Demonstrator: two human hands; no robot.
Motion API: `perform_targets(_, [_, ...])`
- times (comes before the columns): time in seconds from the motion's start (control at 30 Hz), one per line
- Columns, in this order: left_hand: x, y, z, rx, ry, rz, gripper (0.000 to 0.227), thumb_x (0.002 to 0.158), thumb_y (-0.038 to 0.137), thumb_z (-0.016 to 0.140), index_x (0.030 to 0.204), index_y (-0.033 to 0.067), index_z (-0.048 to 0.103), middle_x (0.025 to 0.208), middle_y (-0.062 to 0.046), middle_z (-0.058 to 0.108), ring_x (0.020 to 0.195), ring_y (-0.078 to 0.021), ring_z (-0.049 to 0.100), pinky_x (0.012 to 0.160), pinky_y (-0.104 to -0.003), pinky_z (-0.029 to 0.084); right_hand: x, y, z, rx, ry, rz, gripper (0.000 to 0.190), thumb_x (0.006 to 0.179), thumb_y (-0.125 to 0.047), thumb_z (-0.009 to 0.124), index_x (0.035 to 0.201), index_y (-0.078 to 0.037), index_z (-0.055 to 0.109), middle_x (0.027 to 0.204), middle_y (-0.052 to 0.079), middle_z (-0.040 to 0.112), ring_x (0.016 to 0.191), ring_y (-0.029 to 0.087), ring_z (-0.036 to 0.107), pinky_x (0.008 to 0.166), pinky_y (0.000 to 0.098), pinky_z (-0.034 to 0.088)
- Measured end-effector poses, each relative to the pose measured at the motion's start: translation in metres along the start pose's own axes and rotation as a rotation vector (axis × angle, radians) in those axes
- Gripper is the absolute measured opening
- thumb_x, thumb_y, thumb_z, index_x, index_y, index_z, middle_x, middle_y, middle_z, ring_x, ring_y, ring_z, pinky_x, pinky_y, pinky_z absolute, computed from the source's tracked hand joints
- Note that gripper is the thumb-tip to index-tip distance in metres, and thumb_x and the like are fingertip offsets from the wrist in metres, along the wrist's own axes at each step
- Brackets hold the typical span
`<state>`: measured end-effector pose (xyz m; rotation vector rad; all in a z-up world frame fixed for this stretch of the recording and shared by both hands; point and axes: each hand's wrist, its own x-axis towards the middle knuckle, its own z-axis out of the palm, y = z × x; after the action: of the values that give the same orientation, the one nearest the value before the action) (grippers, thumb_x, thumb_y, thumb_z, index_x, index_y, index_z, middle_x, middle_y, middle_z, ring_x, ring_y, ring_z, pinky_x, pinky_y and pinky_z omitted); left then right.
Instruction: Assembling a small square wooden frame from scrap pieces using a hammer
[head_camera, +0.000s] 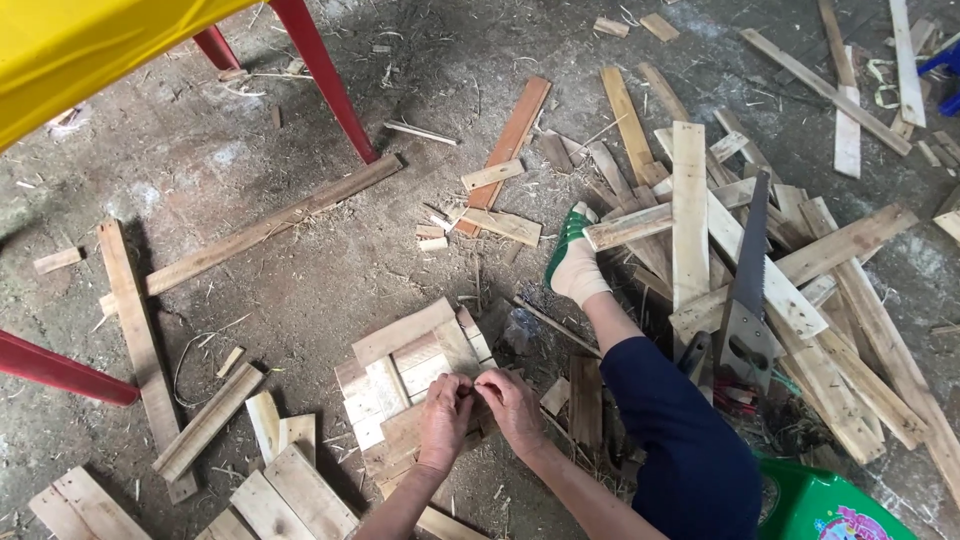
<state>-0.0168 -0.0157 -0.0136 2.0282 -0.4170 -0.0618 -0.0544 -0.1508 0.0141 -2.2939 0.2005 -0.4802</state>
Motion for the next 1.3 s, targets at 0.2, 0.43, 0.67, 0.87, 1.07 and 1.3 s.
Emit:
perform_targets(0.2, [0.0,0.001,0.005,0.122,-0.016,-0.048,0.029,0.077,0.004,0.075,0.1,0.0167,0.061,0.097,0.003,0.058,0.092,-0.0154,0.06,0.088,-0.031,0.055,-0.001,0.004,0.002,-0.026,-0.002,-0.019,0.015,0.079,-0.01,0.075,0.091,-0.016,0.066,0.08,-0.002,0.068,0.064,0.017,0.063,0.059,0.0329,0.052])
perform_targets(0.43, [-0.001,-0.013,0.019,0.183,0.056,-0.05,0.021,0.08,0.011,0.077,0.095,0.0172,0.064,0.095,0.005,0.06,0.088,-0.0132,0.061,0.089,-0.029,0.06,-0.002,0.008,0.006,-0.105,0.012,-0.096,0.018,0.079,-0.01,0.076,0.086,-0.015,0.06,0.084,-0.003,0.061,0.065,0.016,0.061,0.059,0.0331,0.053])
perform_targets(0.67, [0.002,-0.007,0.017,0.22,0.081,-0.051,0.016,0.077,0.01,0.077,0.089,0.0153,0.067,0.091,0.006,0.062,0.081,-0.0126,0.06,0.08,-0.028,0.058,-0.002,0.004,0.003,-0.063,-0.014,-0.091,0.018,0.081,-0.007,0.074,0.087,-0.012,0.058,0.085,-0.002,0.061,0.064,0.016,0.061,0.059,0.033,0.051])
perform_targets(0.87, [0.004,-0.002,0.01,0.181,0.02,-0.077,0.016,0.081,0.011,0.073,0.094,0.0173,0.066,0.093,0.004,0.063,0.083,-0.0147,0.06,0.085,-0.031,0.057,0.005,0.012,0.004,0.039,-0.023,-0.043,0.014,0.085,-0.004,0.07,0.09,-0.013,0.06,0.086,-0.001,0.065,0.061,0.012,0.058,0.055,0.0258,0.05])
perform_targets(1.07, [0.0,-0.036,-0.046,0.047,0.1,-0.057,0.012,0.084,0.011,0.074,0.096,0.015,0.073,0.096,0.0,0.073,0.089,-0.0147,0.067,0.09,-0.028,0.059,0.047,0.085,-0.008,0.217,-0.012,0.564,0.005,0.1,-0.014,0.057,0.097,-0.015,0.061,0.079,0.0,0.07,0.06,0.01,0.062,0.048,0.0199,0.052])
perform_targets(1.3, [-0.065,-0.089,-0.073,0.742,-0.324,-0.435,0.137,0.037,0.084,0.099,0.153,0.0402,0.039,0.138,-0.009,0.045,0.129,-0.0287,0.046,0.111,-0.05,0.043,0.096,0.207,0.0,0.056,0.035,0.559,0.022,0.088,-0.017,0.06,0.105,-0.009,0.071,0.08,0.004,0.072,0.068,0.017,0.063,0.065,0.0302,0.051])
